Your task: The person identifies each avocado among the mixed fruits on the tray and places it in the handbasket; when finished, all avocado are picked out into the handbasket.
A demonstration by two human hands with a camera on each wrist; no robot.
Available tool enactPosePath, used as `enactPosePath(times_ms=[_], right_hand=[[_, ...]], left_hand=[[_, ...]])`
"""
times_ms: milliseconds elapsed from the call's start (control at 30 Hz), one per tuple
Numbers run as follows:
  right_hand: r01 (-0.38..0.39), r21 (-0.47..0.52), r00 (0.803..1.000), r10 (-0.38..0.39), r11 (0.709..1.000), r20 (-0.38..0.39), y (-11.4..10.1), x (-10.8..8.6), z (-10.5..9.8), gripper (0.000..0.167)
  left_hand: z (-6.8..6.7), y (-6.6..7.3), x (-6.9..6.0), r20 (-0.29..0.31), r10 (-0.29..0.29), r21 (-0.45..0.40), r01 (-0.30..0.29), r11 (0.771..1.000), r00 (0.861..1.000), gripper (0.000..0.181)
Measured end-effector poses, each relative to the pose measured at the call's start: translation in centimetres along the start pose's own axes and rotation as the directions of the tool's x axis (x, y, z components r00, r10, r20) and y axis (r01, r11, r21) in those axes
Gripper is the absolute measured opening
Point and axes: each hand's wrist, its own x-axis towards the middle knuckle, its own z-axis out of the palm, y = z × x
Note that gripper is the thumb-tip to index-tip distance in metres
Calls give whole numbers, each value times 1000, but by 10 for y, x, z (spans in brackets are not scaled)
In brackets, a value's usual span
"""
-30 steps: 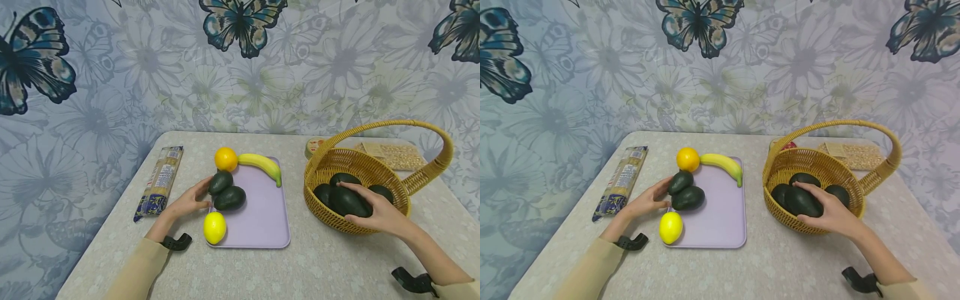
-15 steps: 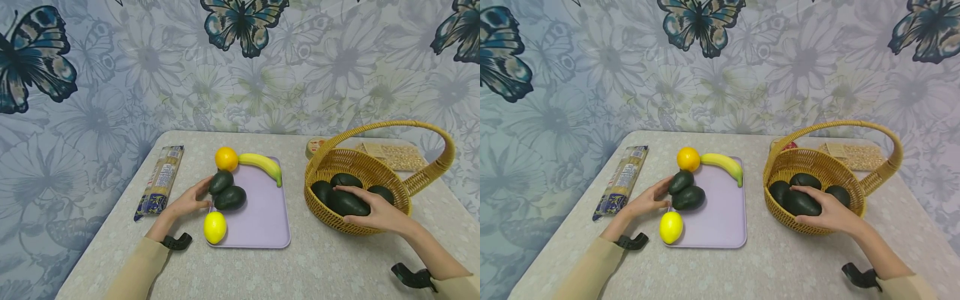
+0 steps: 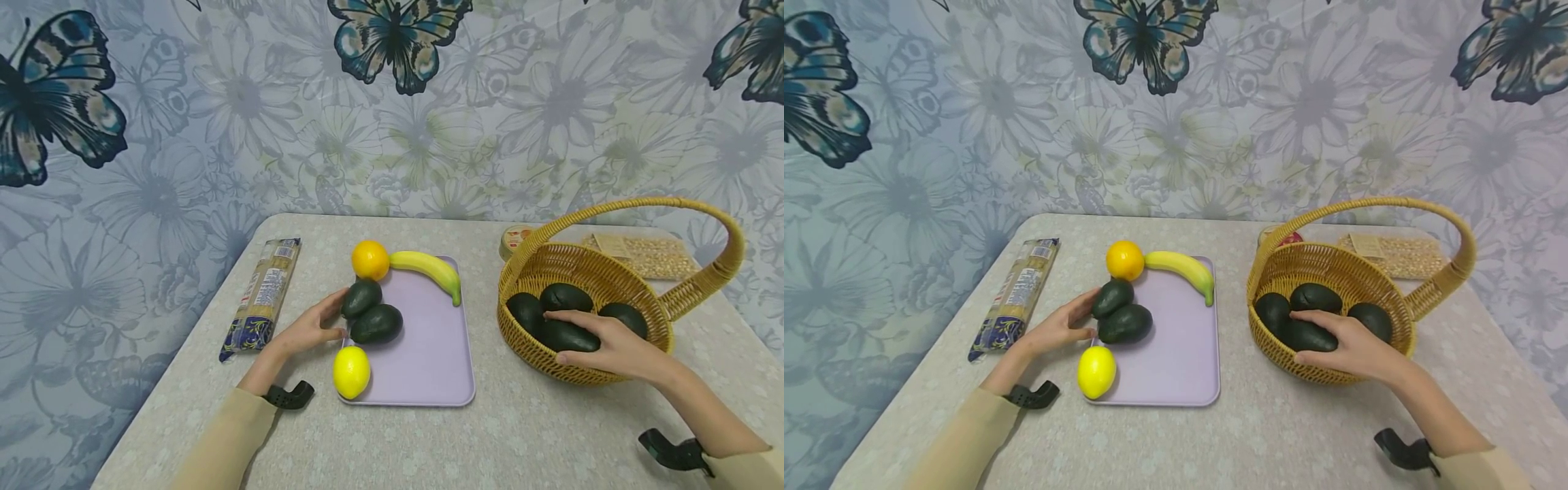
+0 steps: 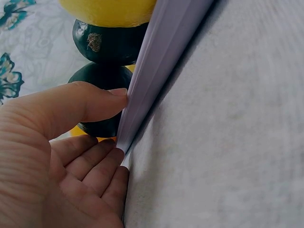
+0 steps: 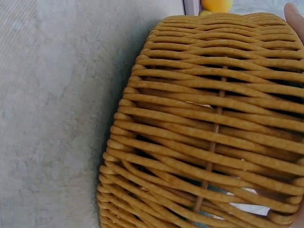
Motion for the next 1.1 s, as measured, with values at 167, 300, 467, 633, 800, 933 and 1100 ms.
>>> enactPosePath(times_ms=[167, 300, 467, 633, 800, 933, 1100], right_hand=[[-11, -44, 1000, 11, 999, -2, -2, 2, 3, 59], [-28, -54, 1000, 28, 998, -8, -5, 3, 3, 60], [-16, -78, 996, 9, 997, -89, -14, 5, -5, 63], [36, -127, 960, -69, 991, -270, -39, 10, -24, 66], [271, -71, 871, -276, 960, -407, -75, 25, -38, 65], [506, -5, 767, -453, 862, -455, -108, 48, -37, 59], [595, 86, 752, -515, 799, -411, -119, 85, -18, 60]], left_hand=[[0, 0, 0, 0, 4, -2, -4, 1000, 1000, 81], [0, -2, 0, -2, 9, 1, -9, 1000, 1000, 81], [0, -2, 0, -3, 11, 0, -11, 1000, 1000, 80], [0, -1, 0, -2, 7, 0, -7, 1000, 1000, 81], [-1, 0, -2, -8, 14, -5, -14, 1000, 1000, 80], [-1, 0, -2, -3, 23, -1, -23, 1000, 1000, 79], [0, 0, 0, 0, 25, -7, -25, 1000, 1000, 79]])
